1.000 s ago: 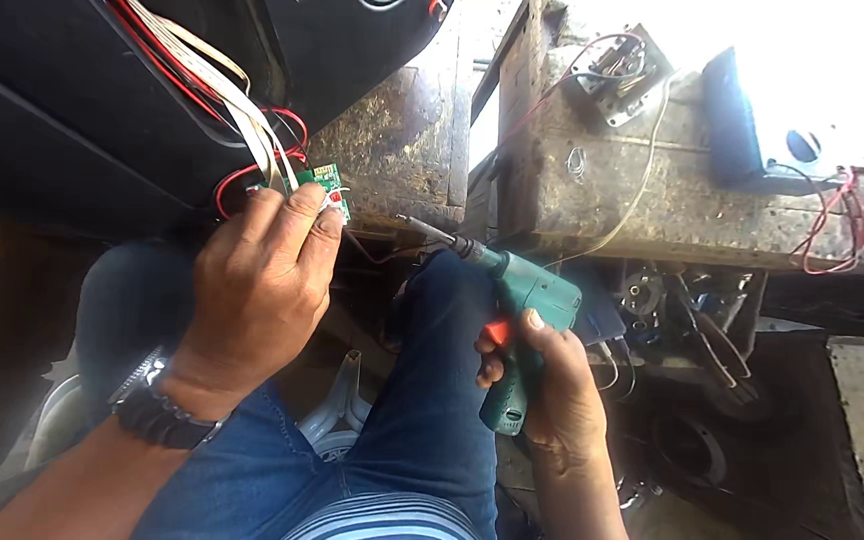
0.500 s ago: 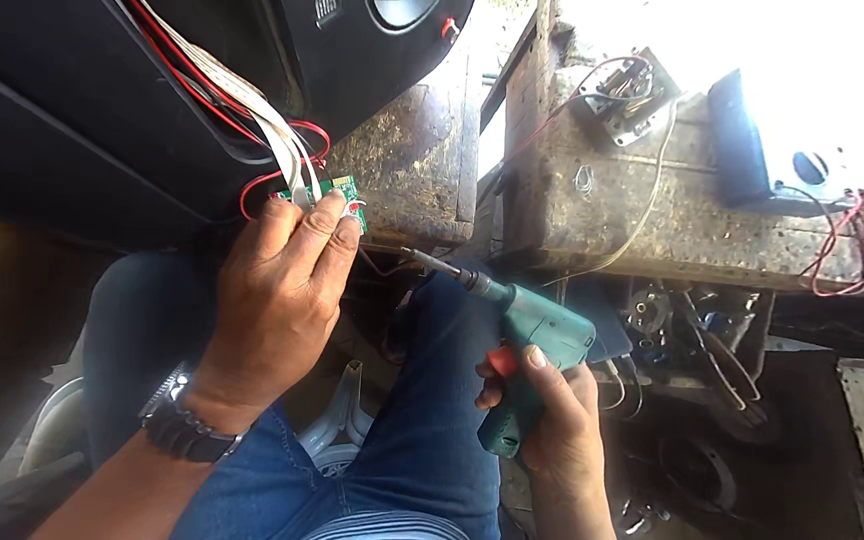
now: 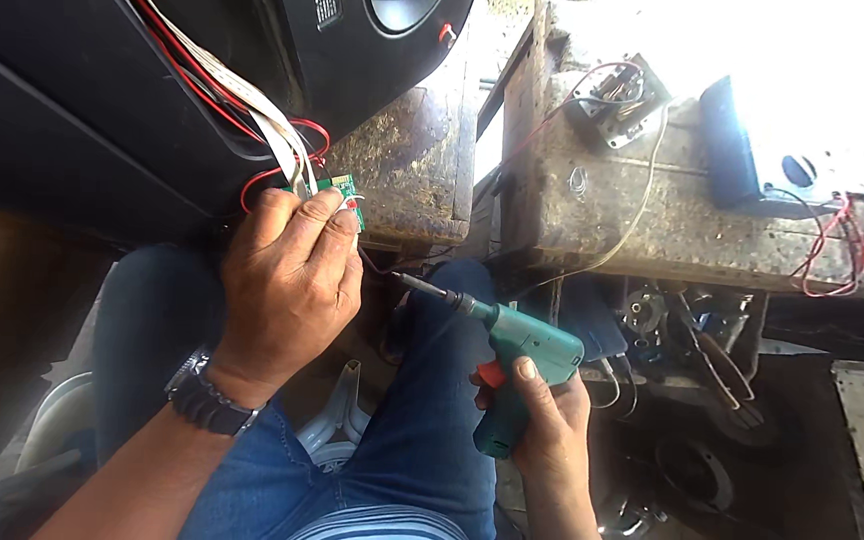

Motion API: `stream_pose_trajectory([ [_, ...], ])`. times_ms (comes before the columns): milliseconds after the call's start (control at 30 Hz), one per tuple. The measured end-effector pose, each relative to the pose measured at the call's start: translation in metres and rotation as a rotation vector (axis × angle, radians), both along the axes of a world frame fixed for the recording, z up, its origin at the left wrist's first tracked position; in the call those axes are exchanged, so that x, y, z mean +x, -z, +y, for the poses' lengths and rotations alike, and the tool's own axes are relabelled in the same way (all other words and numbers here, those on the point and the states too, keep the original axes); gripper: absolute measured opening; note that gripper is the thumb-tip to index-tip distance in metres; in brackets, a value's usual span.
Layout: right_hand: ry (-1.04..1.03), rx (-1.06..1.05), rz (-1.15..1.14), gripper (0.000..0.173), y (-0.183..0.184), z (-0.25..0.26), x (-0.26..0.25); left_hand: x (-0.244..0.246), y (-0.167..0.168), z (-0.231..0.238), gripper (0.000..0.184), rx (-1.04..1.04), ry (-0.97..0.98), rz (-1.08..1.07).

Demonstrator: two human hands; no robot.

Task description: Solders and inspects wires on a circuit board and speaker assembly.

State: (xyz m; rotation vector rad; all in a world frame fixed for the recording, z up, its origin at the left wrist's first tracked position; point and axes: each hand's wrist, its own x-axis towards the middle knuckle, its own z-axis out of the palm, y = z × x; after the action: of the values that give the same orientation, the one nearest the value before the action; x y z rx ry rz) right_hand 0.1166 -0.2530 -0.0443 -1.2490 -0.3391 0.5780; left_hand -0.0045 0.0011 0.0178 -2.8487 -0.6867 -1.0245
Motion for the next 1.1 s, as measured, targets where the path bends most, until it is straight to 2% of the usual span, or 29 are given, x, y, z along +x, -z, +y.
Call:
stream_pose_trajectory([
  [133,0.005,-0.032,-0.069,0.053,0.005,-0.004,0.0,0.005,0.002,-0.002,0.023,0.006,-0.039,-0.031],
  [300,-0.057,-0.224,-0.179,0.057,0.006,-0.001,0.007,0.008,0.004,-0.004,0.022,0.026,-0.067,-0.025],
  [467,-0.081,0.0,-0.197,0.058,-0.011,0.007,0.021,0.008,0.005,-0.004,0.023,0.036,-0.072,-0.01],
  [600,-0.087,0.131,-0.334,0.076,-0.025,0.026,0.042,0.007,0.003,-0.003,0.023,0.027,-0.067,0.005],
  [767,-0.108,0.097,-0.461,0.069,-0.026,0.047,0.06,0.007,0.002,-0.003,0.023,0.035,-0.073,0.016],
  [867,-0.148,0.053,-0.514,0.074,-0.029,0.055,0.073,0.009,0.001,-0.004,0.023,0.037,-0.081,0.018],
  [967,-0.182,0.003,-0.543,0.086,-0.034,0.058,0.086,0.009,0.0,-0.004,0.023,0.034,-0.088,0.023],
  [1100,-0.202,-0.037,-0.586,0.087,-0.041,0.057,0.092,0.009,-0.001,-0.005,0.024,0.024,-0.092,0.046],
])
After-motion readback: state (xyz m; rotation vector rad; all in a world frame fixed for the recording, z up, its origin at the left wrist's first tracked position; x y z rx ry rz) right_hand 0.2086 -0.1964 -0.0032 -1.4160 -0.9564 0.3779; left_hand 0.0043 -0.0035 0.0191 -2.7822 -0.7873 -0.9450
